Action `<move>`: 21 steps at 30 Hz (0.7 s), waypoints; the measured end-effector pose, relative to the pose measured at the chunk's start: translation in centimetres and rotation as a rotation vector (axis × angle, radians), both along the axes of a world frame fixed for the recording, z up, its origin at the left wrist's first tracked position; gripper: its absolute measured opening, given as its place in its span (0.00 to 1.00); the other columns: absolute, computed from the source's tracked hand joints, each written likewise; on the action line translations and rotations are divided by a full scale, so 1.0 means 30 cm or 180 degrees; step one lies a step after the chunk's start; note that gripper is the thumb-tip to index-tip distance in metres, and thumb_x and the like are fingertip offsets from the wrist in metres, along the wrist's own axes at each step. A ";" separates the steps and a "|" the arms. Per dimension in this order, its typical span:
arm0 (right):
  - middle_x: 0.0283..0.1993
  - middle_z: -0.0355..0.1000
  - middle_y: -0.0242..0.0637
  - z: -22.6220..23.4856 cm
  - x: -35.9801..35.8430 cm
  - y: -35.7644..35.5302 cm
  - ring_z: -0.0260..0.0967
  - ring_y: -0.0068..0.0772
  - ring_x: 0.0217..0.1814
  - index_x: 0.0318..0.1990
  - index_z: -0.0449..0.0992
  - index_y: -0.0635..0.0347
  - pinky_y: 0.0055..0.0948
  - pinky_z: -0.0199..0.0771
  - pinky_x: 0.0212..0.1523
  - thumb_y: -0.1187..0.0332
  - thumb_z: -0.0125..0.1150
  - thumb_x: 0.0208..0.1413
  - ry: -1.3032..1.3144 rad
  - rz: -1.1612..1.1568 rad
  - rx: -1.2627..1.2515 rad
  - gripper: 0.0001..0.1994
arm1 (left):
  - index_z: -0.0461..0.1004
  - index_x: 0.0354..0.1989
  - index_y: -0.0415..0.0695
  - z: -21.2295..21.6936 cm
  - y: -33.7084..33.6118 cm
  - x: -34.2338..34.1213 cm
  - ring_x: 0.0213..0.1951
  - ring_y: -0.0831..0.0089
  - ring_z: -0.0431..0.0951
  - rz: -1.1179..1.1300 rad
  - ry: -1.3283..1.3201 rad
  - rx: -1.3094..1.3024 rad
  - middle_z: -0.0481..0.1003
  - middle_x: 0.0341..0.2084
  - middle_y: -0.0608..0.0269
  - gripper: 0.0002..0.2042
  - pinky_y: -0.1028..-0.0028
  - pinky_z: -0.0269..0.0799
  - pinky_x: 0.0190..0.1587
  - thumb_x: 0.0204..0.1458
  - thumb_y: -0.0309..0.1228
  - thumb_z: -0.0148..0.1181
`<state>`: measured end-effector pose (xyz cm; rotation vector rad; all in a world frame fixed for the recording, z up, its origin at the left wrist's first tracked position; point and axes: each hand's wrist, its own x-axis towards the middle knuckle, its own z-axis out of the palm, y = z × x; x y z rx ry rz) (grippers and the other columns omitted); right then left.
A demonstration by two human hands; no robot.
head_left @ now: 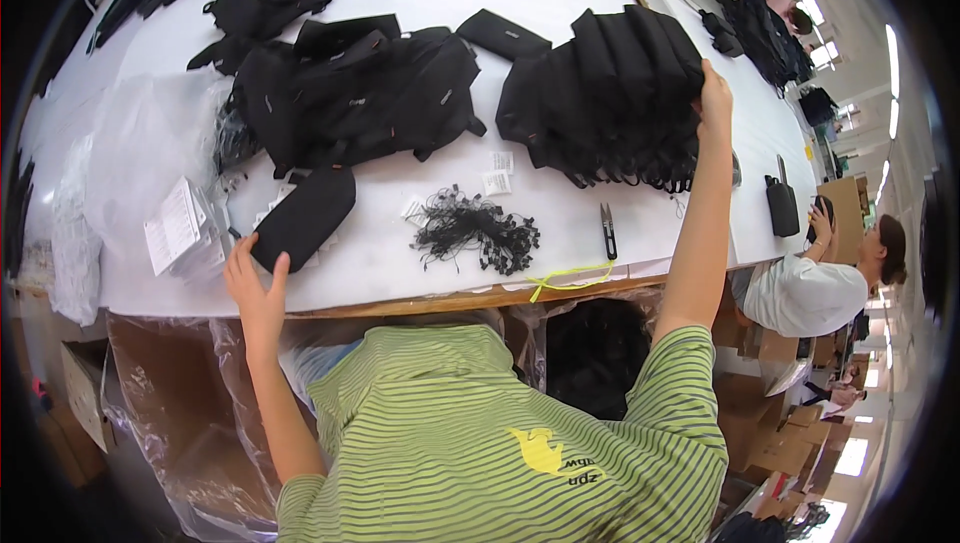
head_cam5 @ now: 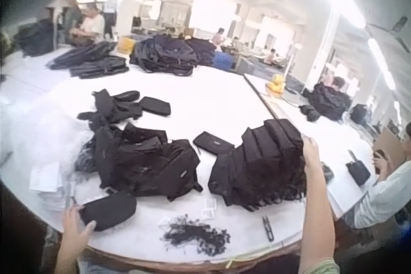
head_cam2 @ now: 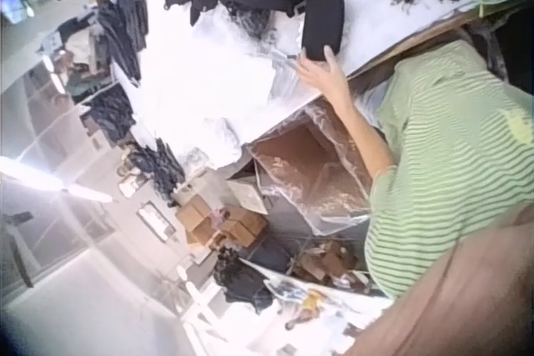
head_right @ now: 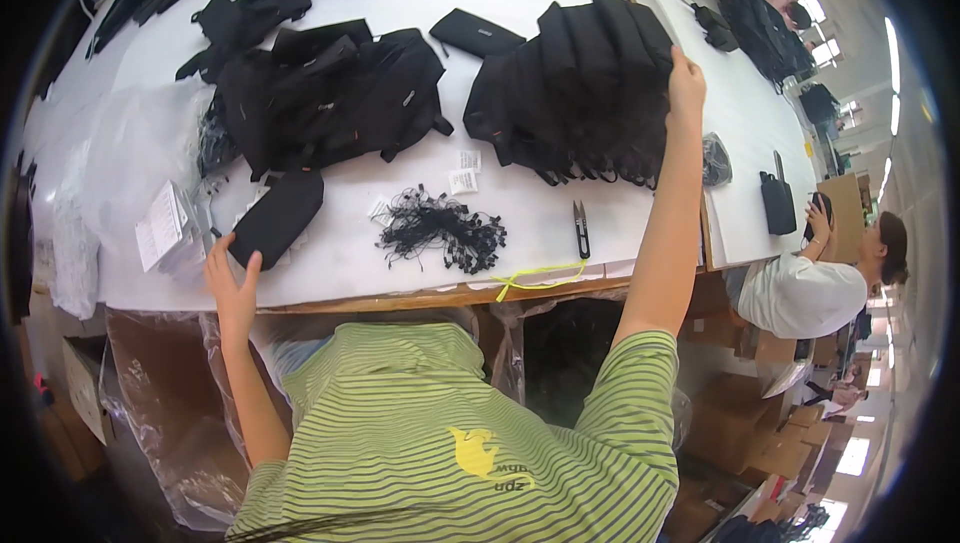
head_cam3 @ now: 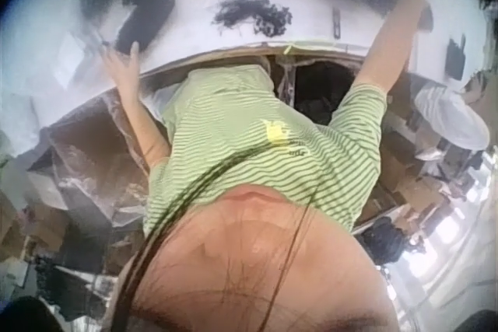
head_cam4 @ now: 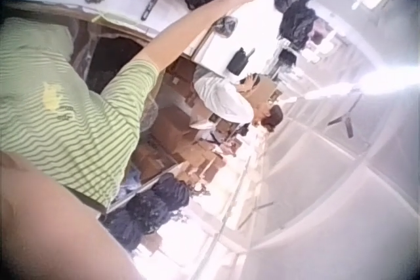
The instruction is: Attaching tags and plastic fasteners to black textile pouches for assembly and inspection.
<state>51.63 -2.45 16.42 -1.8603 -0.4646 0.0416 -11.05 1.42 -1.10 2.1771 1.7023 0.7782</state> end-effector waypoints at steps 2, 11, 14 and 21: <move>0.42 0.73 0.43 -0.023 0.015 -0.051 0.70 0.34 0.43 0.46 0.73 0.62 0.30 0.68 0.44 0.52 0.58 0.53 -0.1391 -0.0257 -0.0100 0.22 | 0.65 0.54 0.39 0.010 0.031 -0.001 0.56 0.55 0.62 0.0032 -0.0379 0.0074 0.66 0.52 0.52 0.22 0.61 0.51 0.60 0.54 0.38 0.56; 0.28 0.70 0.32 -0.284 -0.841 -0.055 0.66 0.26 0.27 0.33 0.77 0.57 0.25 0.67 0.29 0.71 0.61 0.49 -0.1253 0.2735 -0.0606 0.04 | 0.68 0.49 0.43 0.040 0.155 -0.028 0.52 0.54 0.64 0.0206 0.0165 0.0260 0.68 0.48 0.54 0.16 0.61 0.55 0.57 0.52 0.33 0.55; 0.29 0.69 0.32 -0.420 -0.998 -0.037 0.66 0.27 0.29 0.34 0.77 0.57 0.27 0.68 0.31 0.68 0.63 0.48 -0.1560 0.3213 -0.1324 0.06 | 0.71 0.47 0.45 0.025 0.148 -0.026 0.47 0.58 0.68 0.0144 0.0560 0.0196 0.72 0.41 0.58 0.14 0.63 0.58 0.52 0.52 0.34 0.56; 0.29 0.67 0.35 -0.543 -1.072 0.047 0.68 0.39 0.36 0.28 0.75 0.56 0.35 0.70 0.36 0.67 0.63 0.46 -0.2192 0.3793 -0.1834 0.05 | 0.76 0.35 0.45 0.020 0.106 -0.018 0.41 0.60 0.70 0.0132 0.0411 0.0349 0.75 0.34 0.61 0.09 0.65 0.61 0.46 0.50 0.35 0.58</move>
